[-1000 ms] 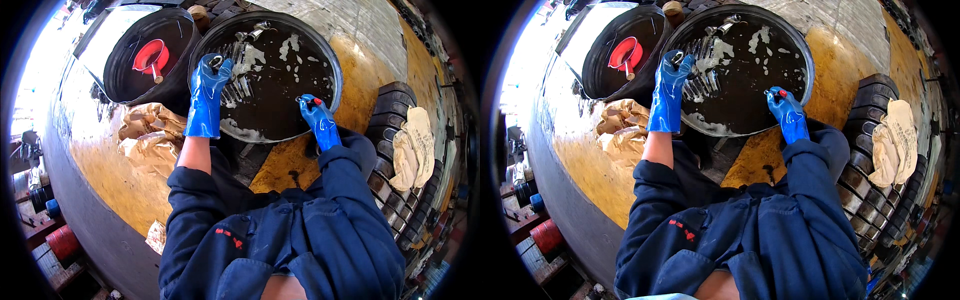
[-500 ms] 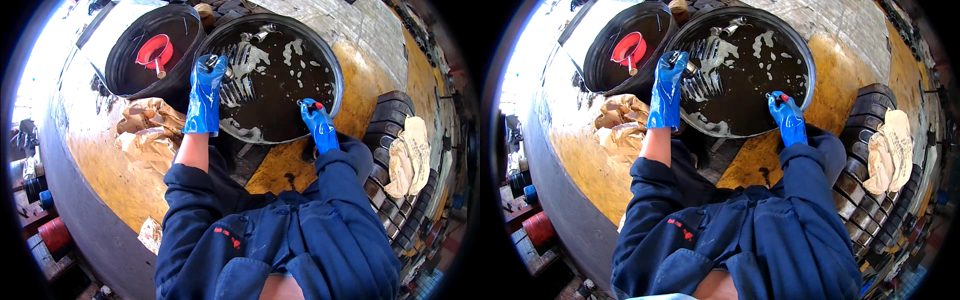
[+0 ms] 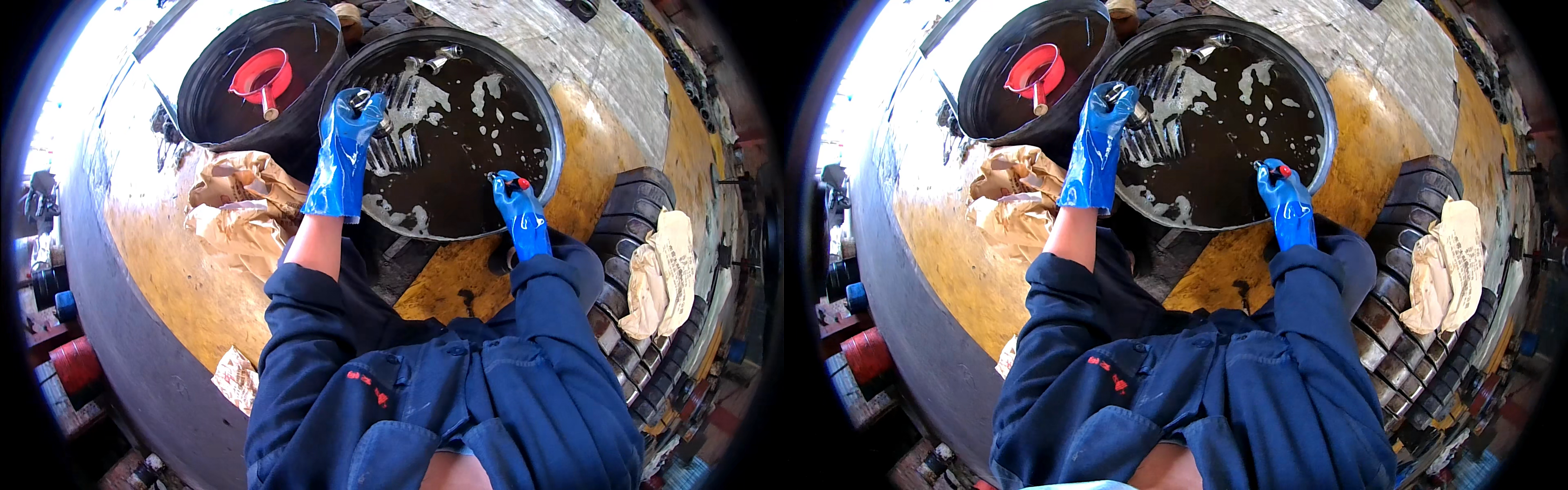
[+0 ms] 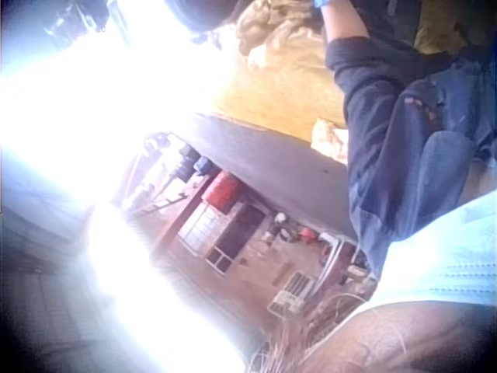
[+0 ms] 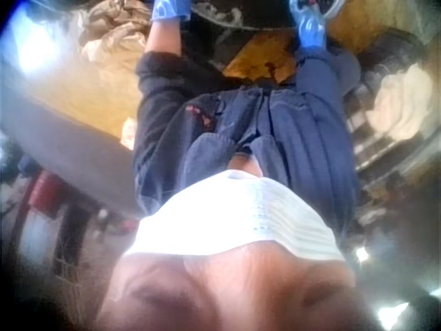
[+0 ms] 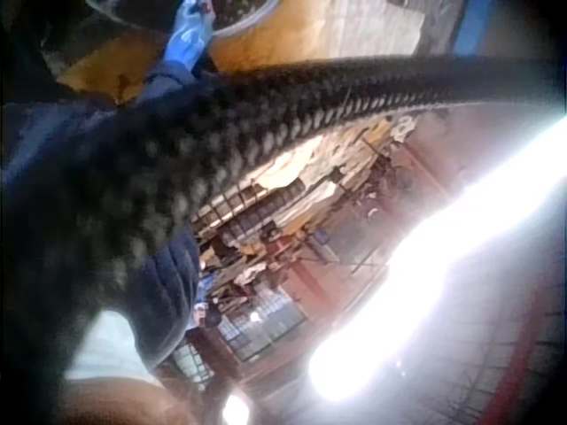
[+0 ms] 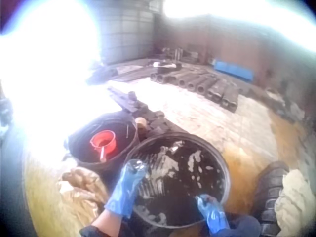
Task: The person sits on the floor and cleans a cylindrical metal part by scrubbing it with a wire brush over a large metal basin filled with dark liquid. They repeatedly dip the part into the liquid and scrub its surface, then place the cleaned part onto a brown paper bag on the floor.
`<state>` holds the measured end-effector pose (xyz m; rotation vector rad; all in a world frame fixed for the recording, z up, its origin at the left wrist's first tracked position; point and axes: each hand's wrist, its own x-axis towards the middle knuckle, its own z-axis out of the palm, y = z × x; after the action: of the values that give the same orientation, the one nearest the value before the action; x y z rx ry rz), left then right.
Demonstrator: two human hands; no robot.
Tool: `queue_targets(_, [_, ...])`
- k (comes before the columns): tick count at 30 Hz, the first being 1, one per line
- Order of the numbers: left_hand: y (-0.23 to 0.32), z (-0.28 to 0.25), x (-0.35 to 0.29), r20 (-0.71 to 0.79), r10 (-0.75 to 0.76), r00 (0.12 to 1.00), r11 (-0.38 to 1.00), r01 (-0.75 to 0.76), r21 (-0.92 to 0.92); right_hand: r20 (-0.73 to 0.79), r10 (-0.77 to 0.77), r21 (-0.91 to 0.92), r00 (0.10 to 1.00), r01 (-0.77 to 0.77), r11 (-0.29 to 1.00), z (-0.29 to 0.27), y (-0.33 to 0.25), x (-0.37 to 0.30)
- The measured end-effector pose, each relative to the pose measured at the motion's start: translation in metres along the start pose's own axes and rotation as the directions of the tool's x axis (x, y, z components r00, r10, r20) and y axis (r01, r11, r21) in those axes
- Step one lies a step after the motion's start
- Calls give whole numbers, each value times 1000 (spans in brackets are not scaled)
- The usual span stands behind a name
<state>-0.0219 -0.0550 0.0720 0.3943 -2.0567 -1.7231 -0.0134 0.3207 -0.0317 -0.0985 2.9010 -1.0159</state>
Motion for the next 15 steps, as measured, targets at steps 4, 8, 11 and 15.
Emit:
queue_targets(4, [-16, -3, 6, -35, 38, 999, 998, -36, 42, 8, -29, -1, 1000, 29, 1000, 0, -5, -1])
queue_targets(8, [-3, 3, 0, 1, -14, 1000, 996, 14, 86, 30, -1, -66, 1000, 3, 998, -1, 5, 1])
queue_targets(11, [-1, 0, 0, 6, -22, 1000, 995, 21, 101, 32, -3, -38, 999, 4, 999, 1, 6, 2])
queue_targets(15, [7, -2, -4, 17, -52, 999, 993, 50, 109, 36, 7, -30, 999, -6, 1000, -5, -9, -3])
